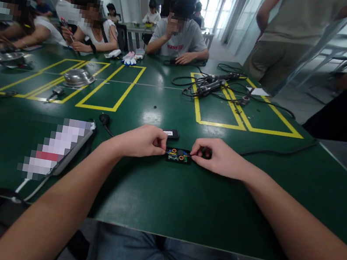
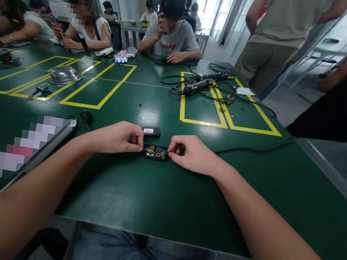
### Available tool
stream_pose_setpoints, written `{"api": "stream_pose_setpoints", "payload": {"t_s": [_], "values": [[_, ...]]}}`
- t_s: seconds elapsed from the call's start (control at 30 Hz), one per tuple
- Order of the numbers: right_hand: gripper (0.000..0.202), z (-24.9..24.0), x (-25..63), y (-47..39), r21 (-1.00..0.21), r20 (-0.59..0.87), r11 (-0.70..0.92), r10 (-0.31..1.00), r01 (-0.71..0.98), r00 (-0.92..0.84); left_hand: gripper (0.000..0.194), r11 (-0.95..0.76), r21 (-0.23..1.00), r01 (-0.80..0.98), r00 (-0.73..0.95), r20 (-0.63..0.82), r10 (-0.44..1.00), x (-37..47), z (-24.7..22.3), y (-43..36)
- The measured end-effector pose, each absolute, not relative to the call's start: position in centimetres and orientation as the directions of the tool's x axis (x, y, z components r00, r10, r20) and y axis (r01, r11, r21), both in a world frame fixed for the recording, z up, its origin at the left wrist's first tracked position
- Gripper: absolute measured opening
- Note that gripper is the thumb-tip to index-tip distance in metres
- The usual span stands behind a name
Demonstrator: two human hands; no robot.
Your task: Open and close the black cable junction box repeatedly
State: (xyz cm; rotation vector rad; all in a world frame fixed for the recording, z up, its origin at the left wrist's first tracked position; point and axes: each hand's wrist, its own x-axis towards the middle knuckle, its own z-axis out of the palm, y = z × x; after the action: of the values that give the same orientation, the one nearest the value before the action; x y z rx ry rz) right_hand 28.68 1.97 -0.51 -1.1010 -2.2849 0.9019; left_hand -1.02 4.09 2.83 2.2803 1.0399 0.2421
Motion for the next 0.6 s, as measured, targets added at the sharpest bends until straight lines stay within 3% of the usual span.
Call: {"api": "stream_pose_setpoints", "payload": {"t_s": [0.13,0.27,0.4,0.47,0.6], "values": [[0.006,-0.9,28.5,2.0,-0.720,0.132,0.468,0.817,0.512,-0.562,0.010,-0.604,0.500,0.621,0.673,0.055,0.737,-0.9,2.3,4.2],[0.006,-1.3,28.2,2.0,-0.709,0.182,0.489,0.823,0.508,-0.538,0.016,-0.569,0.418,0.708,0.502,0.269,0.822,-0.4,1.0,4.5],[0.007,-1.4,28.0,2.0,-0.693,0.215,0.512,0.819,0.507,-0.532,0.039,-0.492,0.417,0.764,0.446,0.209,0.870,-0.2,-0.3,5.1],[0.008,-1.5,27.9,2.0,-0.698,0.215,0.510,0.819,0.503,-0.532,0.042,-0.475,0.431,0.767,0.447,0.170,0.878,-0.3,-0.5,5.2],[0.009,-1.9,27.9,2.0,-0.737,0.224,0.494,0.823,0.462,-0.523,0.044,-0.521,0.485,0.703,0.462,0.245,0.852,-0.5,-0.2,5.1]]}}
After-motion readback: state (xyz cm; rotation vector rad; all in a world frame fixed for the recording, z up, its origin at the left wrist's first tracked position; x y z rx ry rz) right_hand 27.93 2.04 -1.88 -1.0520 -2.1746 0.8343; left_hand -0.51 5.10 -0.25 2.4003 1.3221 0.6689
